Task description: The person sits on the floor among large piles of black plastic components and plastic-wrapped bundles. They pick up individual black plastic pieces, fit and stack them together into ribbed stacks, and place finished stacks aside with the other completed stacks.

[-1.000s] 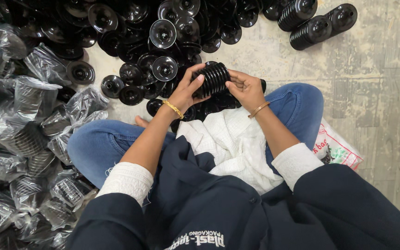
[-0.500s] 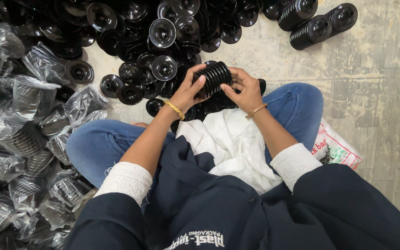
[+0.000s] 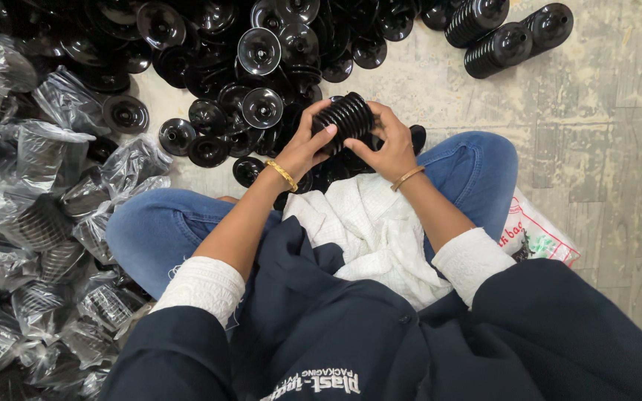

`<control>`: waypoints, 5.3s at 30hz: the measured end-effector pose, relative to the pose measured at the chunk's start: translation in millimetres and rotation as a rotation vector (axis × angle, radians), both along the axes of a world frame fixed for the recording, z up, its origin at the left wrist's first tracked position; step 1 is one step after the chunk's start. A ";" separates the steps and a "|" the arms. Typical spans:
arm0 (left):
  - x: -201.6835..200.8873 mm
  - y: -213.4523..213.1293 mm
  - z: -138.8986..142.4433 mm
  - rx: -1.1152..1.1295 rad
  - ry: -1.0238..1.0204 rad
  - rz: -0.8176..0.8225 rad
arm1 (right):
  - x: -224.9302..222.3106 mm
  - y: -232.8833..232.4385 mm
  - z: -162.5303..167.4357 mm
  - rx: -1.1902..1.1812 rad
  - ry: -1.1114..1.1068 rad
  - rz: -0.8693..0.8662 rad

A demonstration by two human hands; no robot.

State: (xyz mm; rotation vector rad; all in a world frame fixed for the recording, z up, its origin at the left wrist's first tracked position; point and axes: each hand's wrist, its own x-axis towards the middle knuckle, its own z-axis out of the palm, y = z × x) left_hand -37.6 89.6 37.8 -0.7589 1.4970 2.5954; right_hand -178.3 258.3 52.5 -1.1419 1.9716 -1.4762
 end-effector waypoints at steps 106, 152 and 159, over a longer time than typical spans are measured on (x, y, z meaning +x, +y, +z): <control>19.5 -141.8 -21.0 -0.806 -0.092 0.205 | -10.6 -0.8 12.4 0.267 0.526 -0.269; 49.0 -128.2 18.9 -1.341 -0.110 0.247 | -29.9 -10.4 -15.8 0.287 0.519 -0.087; 64.6 -94.5 14.6 -0.979 -0.188 0.403 | -37.9 -5.5 -25.4 0.036 0.129 -0.232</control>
